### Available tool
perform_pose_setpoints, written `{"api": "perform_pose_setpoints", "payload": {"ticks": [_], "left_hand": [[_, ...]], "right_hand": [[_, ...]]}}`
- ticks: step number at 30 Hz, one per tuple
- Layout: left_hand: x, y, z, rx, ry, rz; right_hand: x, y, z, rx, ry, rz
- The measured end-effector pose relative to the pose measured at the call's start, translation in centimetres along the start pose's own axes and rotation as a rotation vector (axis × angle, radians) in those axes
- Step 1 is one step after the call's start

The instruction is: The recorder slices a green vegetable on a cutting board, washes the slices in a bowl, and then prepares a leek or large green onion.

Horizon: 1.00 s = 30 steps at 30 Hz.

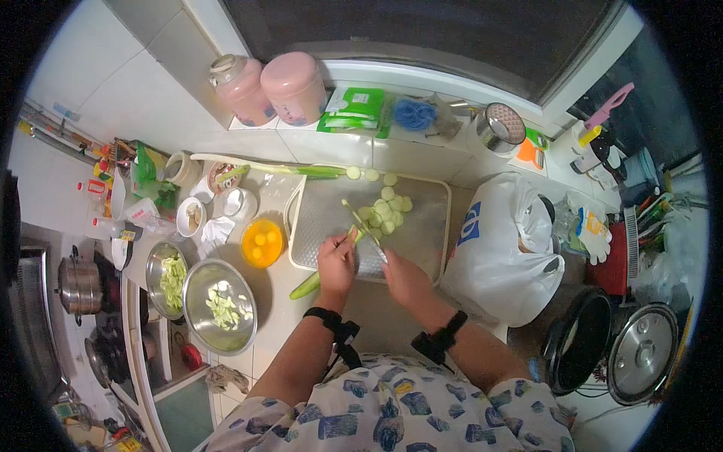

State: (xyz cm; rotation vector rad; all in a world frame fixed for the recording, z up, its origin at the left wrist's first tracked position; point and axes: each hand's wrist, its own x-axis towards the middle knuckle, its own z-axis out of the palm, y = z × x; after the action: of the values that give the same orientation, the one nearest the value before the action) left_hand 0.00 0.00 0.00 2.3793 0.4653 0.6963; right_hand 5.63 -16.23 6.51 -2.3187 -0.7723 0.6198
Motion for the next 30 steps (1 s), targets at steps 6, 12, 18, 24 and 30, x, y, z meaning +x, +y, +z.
{"api": "perform_pose_setpoints", "payload": {"ticks": [6, 12, 18, 24, 30], "left_hand": [[-0.9, 0.3, 0.3, -0.008, 0.017, -0.045], [-0.5, 1.3, -0.5, 0.089, -0.011, -0.006], [-1.0, 0.9, -0.6, 0.119, -0.017, -0.065], [-1.1, 0.6, -0.2, 0.125, -0.006, -0.039], [-1.0, 0.6, 0.2, 0.101, 0.018, -0.030]], "right_hand": [[-1.9, 0.1, -1.3, 0.036, -0.035, -0.118], [-0.1, 0.0, -0.6, -0.033, 0.071, -0.058], [-1.7, -0.2, -1.4, 0.003, -0.055, -0.089], [-2.4, -0.2, -1.5, -0.006, -0.013, -0.090], [0.2, 1.0, 0.3, -0.039, 0.023, -0.111]]}}
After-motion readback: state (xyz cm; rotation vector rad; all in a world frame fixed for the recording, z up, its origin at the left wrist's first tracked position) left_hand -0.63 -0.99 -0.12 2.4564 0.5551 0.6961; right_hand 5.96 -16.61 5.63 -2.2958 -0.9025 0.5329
